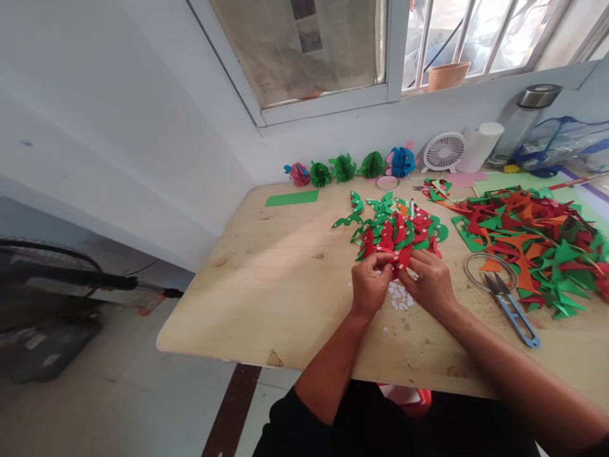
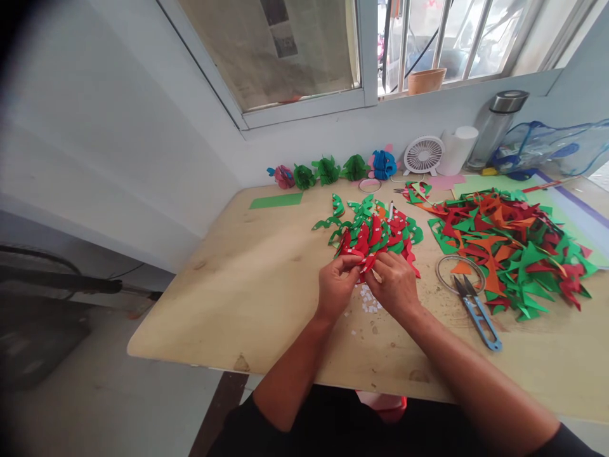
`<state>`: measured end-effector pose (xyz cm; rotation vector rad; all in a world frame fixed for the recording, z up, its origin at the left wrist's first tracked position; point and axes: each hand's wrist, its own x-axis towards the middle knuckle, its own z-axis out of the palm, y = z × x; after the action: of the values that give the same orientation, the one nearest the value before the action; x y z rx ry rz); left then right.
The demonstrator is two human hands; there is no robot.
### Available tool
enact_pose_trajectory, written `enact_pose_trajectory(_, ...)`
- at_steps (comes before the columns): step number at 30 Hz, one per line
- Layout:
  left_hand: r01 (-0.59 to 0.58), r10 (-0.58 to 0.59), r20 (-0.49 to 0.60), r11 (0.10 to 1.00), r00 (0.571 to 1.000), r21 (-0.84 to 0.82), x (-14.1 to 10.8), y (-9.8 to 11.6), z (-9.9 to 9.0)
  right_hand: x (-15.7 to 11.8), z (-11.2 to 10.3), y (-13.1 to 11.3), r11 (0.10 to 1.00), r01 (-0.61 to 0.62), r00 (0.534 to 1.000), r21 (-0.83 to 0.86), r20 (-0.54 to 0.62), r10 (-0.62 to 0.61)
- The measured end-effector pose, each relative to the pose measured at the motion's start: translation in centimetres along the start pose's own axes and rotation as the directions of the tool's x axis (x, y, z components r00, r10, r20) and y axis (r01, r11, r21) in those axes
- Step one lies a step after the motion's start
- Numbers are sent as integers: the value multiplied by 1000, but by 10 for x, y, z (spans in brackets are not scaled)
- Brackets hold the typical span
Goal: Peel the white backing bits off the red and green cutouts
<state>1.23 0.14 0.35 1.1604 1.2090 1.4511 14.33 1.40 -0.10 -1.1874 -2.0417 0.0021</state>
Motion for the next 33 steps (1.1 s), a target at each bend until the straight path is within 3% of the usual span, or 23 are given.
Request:
enact_pose_trajectory(11,-1,1,15,1000,1000,-2,1,-4,-1,-1,3,3,999,-34,999,15,4,34)
enact_pose_trajectory(15,87,-86,17,989,996,-121,4,-3,-1,0,2,4,994,-96,995,44,24,95)
enact_pose_trajectory(22,297,-314,28,863,949,-409,11,-4,-5,3,-2,4,926,-303,951,225,7,309)
enact_pose_trajectory(30,369,-363,127,742,923,-560,10,1,-7,5,-5,2,868,-367,930,334,128,344)
enact_pose_trajectory(33,363,-340,146,756,929,-545,9,3,-7,7,-7,0,811,-441,897,385,192,397)
